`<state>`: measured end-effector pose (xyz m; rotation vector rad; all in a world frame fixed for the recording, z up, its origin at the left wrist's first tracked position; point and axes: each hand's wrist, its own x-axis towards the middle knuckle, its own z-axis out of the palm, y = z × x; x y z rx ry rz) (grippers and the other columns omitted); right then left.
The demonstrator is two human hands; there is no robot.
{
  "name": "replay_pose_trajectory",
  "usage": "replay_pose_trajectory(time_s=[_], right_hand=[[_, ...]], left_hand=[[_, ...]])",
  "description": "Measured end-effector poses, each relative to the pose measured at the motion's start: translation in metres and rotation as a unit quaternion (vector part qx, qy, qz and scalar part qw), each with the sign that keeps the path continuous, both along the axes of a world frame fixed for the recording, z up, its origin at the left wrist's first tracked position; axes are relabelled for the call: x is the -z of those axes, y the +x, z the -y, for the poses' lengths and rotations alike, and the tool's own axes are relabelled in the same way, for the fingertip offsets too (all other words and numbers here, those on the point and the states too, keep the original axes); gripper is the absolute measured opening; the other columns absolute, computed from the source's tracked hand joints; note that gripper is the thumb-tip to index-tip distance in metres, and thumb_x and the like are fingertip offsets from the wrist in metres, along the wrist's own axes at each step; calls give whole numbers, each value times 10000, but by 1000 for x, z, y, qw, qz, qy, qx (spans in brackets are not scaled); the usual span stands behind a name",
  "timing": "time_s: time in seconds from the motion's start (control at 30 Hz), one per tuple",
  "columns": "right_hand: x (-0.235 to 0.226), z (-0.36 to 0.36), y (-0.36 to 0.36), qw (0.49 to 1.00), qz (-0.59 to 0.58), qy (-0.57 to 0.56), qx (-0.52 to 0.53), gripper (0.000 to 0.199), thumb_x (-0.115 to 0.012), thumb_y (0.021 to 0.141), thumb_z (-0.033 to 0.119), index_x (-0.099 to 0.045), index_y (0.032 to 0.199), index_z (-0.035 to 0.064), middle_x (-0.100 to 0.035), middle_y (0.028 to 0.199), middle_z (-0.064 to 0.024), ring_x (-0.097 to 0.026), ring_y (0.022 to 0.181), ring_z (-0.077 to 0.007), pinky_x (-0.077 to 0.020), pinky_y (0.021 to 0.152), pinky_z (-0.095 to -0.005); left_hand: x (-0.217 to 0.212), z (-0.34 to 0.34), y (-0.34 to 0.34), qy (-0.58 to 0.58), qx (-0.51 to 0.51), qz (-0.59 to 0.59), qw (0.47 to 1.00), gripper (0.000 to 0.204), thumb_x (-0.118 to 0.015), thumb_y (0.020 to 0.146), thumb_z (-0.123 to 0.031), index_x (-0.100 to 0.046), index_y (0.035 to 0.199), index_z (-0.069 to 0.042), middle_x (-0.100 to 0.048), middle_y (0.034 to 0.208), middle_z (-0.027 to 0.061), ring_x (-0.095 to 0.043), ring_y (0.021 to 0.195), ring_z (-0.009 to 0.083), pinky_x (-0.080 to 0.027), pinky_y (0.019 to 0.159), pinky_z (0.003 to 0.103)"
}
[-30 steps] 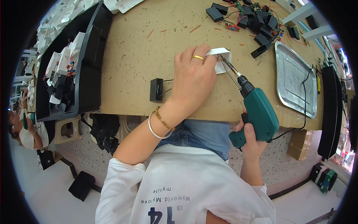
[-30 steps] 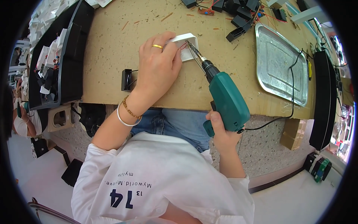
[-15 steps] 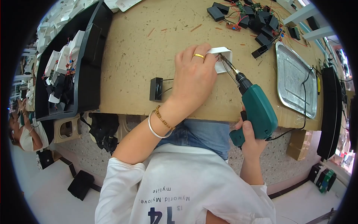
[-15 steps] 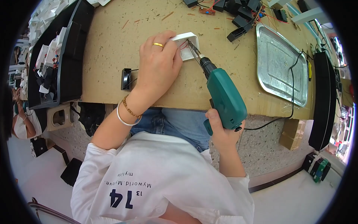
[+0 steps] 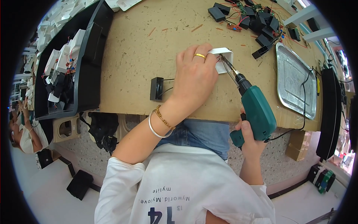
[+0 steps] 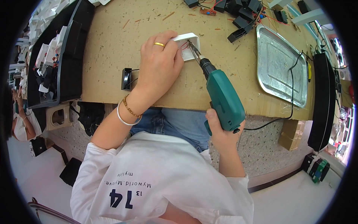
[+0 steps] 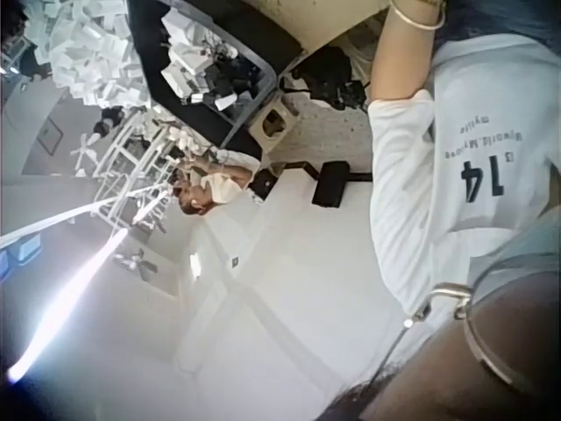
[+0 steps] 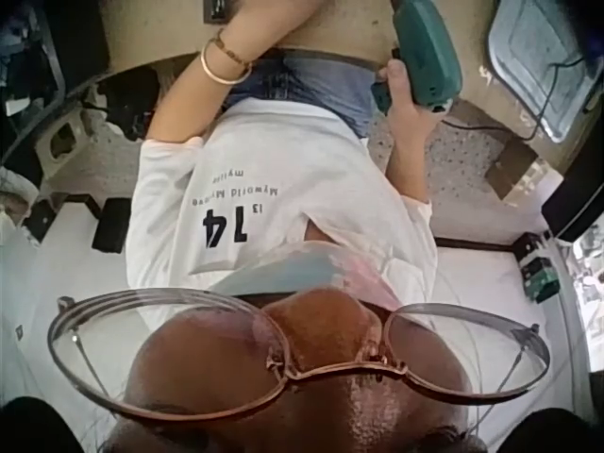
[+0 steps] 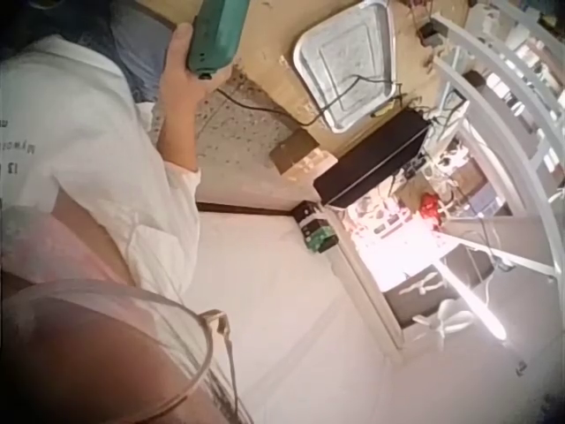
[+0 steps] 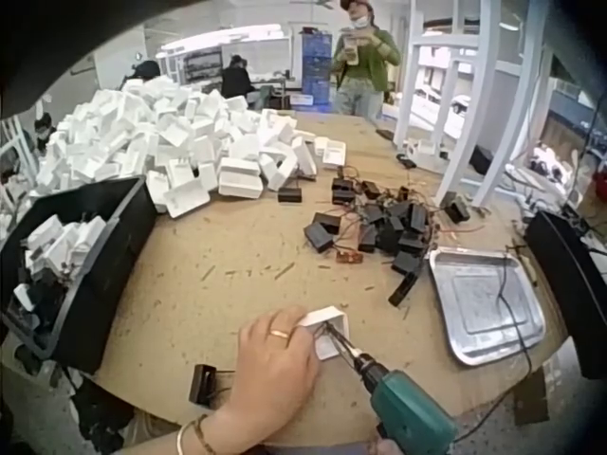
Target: Soldering wires to electronic components inside small white plastic housings at a factory manual workstation.
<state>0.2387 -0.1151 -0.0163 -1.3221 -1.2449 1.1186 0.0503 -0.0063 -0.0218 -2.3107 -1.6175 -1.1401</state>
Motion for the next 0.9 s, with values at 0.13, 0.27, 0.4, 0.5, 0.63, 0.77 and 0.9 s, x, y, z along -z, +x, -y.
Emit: replay_pose_trajectory(time_s=[0.13, 0.27, 0.4, 0.5, 0.63, 0.77, 0.9], right_hand=[[0, 0, 1, 1000, -3, 7, -4, 369, -588, 847, 112, -525, 1172, -53, -598, 1043, -125, -566, 694, -112, -478, 629, -257], [2, 0, 0, 1000, -21, 10, 0, 379, -591, 842, 119, -521, 1170, -58, -592, 1045, -135, -561, 690, -114, -476, 629, -258], [-2, 0, -2, 1000, -22, 5, 14, 378, -582, 842, 117, -517, 1171, -58, -587, 1050, -138, -557, 691, -117, -476, 632, -258], [-1, -1, -1, 1000, -19, 10, 9, 369, -575, 845, 111, -518, 1169, -57, -584, 1049, -137, -556, 691, -117, -474, 632, -258], [1, 0, -1, 1000, -18, 5, 5, 333, -570, 856, 112, -532, 1145, -50, -590, 1006, -124, -555, 686, -116, -468, 637, -258], [1, 0, 1, 1000, -7, -13, 2, 312, -575, 864, 124, -542, 1125, -44, -596, 962, -112, -556, 688, -118, -463, 643, -258], [-2, 0, -3, 999, -34, -9, 38, 260, -622, 835, 99, -558, 1043, -43, -605, 847, -90, -579, 658, -124, -480, 607, -257]], left_hand=[[-1, -1, 0, 15, 2, 15, 1000, 104, -615, 736, -24, -544, 813, -20, -560, 1062, 90, -524, 948, 292, -404, 823, 406], [0, -1, 0, 15, 2, 19, 1000, 106, -613, 735, -21, -543, 814, -18, -560, 1062, 92, -526, 947, 295, -408, 819, 406], [0, -1, -1, -8, 0, 6, 1000, 132, -599, 741, -66, -590, 866, -23, -546, 1049, 84, -507, 1000, 260, -375, 853, 402], [0, -1, 0, 2, -2, 3, 1000, 122, -599, 741, -65, -585, 854, -21, -549, 1044, 88, -511, 993, 262, -378, 848, 404], [0, -2, 0, 7, 0, 13, 1000, 104, -604, 734, -40, -560, 825, -16, -555, 1056, 95, -520, 967, 282, -400, 829, 408], [-1, -1, 0, 11, 1, 23, 1000, 102, -609, 729, -18, -537, 802, -12, -558, 1067, 102, -528, 948, 300, -418, 818, 412], [1, -1, 0, 6, -3, 5, 1000, 120, -604, 732, -64, -582, 841, -17, -552, 1042, 86, -512, 988, 263, -384, 836, 401]])
